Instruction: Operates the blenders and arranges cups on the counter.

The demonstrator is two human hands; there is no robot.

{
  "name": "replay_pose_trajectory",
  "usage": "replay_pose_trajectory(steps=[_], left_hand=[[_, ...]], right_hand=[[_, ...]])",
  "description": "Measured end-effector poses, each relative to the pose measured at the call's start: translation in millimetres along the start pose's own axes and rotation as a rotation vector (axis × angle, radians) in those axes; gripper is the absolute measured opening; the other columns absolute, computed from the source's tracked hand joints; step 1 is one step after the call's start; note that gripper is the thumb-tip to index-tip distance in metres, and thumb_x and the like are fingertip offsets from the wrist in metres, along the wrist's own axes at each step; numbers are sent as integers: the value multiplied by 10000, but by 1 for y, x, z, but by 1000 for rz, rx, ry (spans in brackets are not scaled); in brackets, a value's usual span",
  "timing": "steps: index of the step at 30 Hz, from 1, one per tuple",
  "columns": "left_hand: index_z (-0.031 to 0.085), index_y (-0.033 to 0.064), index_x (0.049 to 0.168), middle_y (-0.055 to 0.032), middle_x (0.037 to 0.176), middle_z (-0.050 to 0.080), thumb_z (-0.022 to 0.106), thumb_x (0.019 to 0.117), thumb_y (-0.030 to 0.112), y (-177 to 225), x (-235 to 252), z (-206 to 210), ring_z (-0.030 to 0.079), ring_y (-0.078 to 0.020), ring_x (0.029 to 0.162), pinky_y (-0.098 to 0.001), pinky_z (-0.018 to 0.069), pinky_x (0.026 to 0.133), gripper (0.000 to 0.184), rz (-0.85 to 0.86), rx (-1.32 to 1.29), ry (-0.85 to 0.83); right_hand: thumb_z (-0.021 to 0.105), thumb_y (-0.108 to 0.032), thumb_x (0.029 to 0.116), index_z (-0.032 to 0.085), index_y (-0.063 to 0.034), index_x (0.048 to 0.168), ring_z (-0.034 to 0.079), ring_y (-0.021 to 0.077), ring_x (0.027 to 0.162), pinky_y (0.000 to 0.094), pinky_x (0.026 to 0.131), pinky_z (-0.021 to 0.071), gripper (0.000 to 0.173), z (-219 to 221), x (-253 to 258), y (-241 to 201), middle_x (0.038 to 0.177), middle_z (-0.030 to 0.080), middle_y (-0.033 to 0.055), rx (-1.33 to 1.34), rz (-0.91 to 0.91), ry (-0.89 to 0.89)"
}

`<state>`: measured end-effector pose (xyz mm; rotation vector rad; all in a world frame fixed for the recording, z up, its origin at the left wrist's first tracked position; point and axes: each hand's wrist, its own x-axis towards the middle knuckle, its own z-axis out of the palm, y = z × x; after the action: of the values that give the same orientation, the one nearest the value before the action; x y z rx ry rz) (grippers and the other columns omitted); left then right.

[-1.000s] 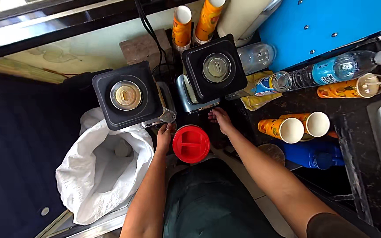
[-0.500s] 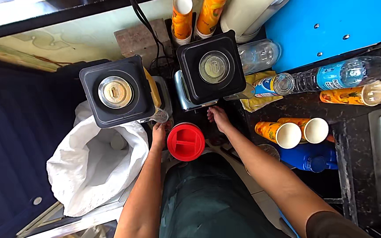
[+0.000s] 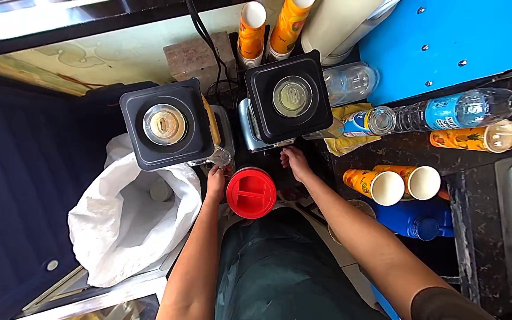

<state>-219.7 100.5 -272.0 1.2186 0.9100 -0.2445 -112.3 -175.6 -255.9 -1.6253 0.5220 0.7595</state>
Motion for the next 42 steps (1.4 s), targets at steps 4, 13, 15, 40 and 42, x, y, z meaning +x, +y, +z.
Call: replay_pose_trajectory(steps=[4, 13, 15, 40, 42], left_hand=[[638, 0, 1111, -105, 919, 707, 387, 1120, 196, 0, 2, 0, 681, -186, 756, -339, 583, 696, 319, -5, -1, -9], [628, -13, 1105, -116, 912, 708, 382, 1123, 216, 0, 3, 0, 690, -199, 767, -349, 590, 702, 337, 8, 11, -24], [623, -19, 1102, -118, 906, 704, 379, 1123, 219, 1, 2, 1, 688, -196, 746, -344, 591, 679, 342, 2, 7, -24], [655, 24, 1039, -47, 783, 628, 565, 1030, 285, 36, -65, 9, 592, -139, 683, -373, 516, 678, 276, 263, 514, 241], [640, 35, 952, -10, 727, 597, 577, 996, 258, 67, -110, 35, 576, -101, 635, -317, 508, 607, 235, 527, 601, 243]], right_hand=[[418, -271, 1111, 620, -13, 1071, 610, 139, 658, 297, 633, 549, 330, 1, 1, 1, 810, 618, 63, 11, 5, 7], [422, -242, 1110, 629, -7, 1041, 611, 135, 653, 286, 629, 545, 321, 0, 5, 6, 791, 620, 57, 44, -23, 2], [420, -244, 1110, 628, -1, 1051, 608, 135, 651, 291, 630, 543, 325, 0, 5, 5, 789, 620, 61, 35, -28, 1], [588, -332, 1045, 623, -36, 1179, 602, 118, 648, 269, 576, 522, 327, -30, -39, -5, 860, 641, 57, -143, -73, -103], [584, -286, 1046, 629, -33, 1161, 608, 109, 657, 260, 584, 525, 282, -38, -57, -7, 868, 648, 56, -152, -94, -126]])
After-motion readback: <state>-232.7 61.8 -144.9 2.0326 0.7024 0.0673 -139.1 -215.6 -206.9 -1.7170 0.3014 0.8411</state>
